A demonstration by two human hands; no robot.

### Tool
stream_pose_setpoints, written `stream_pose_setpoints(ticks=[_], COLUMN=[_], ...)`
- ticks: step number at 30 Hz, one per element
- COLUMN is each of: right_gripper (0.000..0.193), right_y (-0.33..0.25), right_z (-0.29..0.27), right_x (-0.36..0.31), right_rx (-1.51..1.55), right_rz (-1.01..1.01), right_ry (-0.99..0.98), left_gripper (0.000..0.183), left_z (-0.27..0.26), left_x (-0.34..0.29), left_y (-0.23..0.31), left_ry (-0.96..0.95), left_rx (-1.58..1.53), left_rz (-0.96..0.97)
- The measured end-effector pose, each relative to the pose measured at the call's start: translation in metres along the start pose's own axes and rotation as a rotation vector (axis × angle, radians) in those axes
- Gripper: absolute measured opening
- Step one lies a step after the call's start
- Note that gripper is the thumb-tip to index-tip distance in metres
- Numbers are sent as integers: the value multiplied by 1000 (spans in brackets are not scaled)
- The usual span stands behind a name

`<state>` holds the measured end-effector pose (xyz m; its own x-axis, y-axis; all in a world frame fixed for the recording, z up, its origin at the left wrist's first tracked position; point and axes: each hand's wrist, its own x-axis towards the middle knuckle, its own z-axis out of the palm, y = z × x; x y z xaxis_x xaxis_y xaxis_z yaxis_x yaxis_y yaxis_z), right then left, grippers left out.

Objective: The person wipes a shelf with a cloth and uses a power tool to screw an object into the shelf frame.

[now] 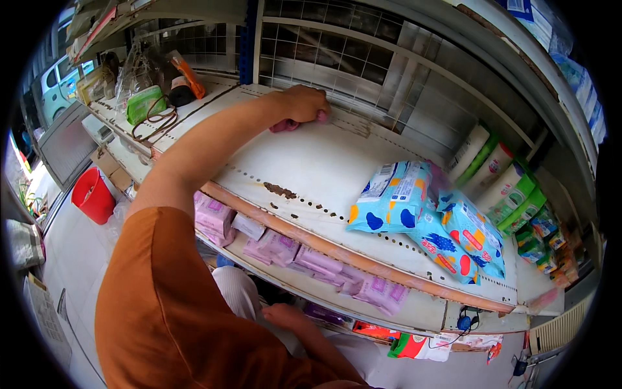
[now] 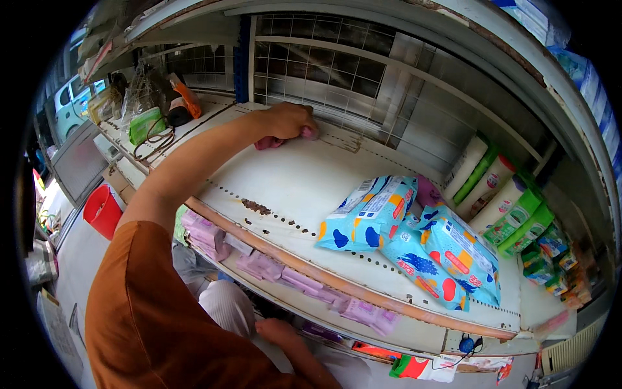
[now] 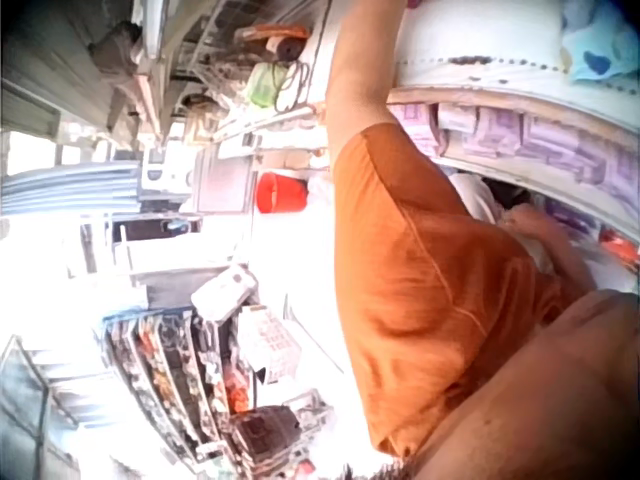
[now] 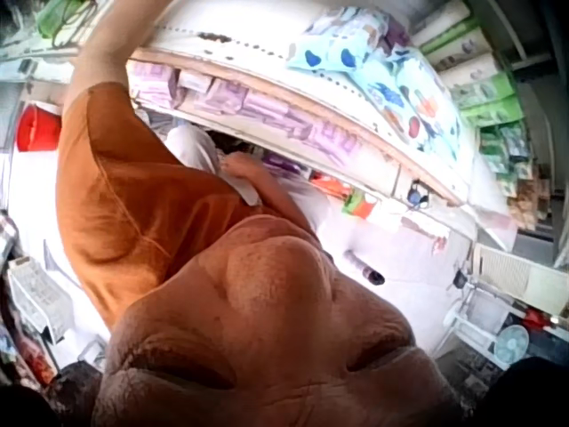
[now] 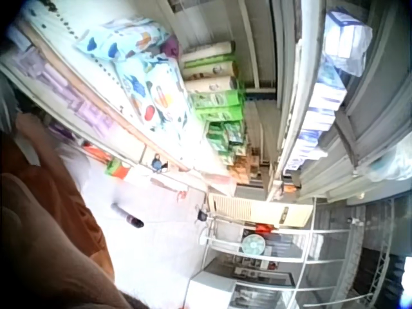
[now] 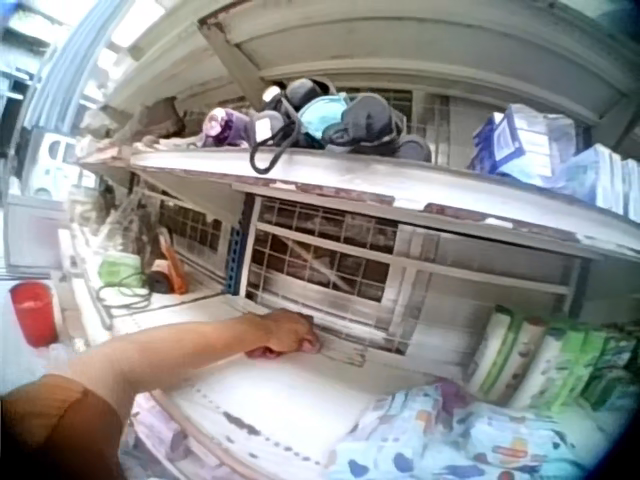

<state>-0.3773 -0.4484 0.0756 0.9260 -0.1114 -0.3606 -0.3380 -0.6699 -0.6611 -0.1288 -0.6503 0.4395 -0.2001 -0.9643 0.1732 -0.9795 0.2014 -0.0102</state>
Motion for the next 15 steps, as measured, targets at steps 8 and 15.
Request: stream_pose_setpoints(ticks=[8, 15], right_gripper=[25, 25], right_y=[-8, -14], right_z=[-5, -15], right_x=[5, -14], right_rx=[-36, -46], right_rz=[13, 26], right_ry=[20, -4], left_gripper=[10, 13], left_z=[12, 15], left_x=[29, 1], left_y=[27, -18], left_ry=[-51, -47], left_rx=[-118, -196], left_rz=[4, 9])
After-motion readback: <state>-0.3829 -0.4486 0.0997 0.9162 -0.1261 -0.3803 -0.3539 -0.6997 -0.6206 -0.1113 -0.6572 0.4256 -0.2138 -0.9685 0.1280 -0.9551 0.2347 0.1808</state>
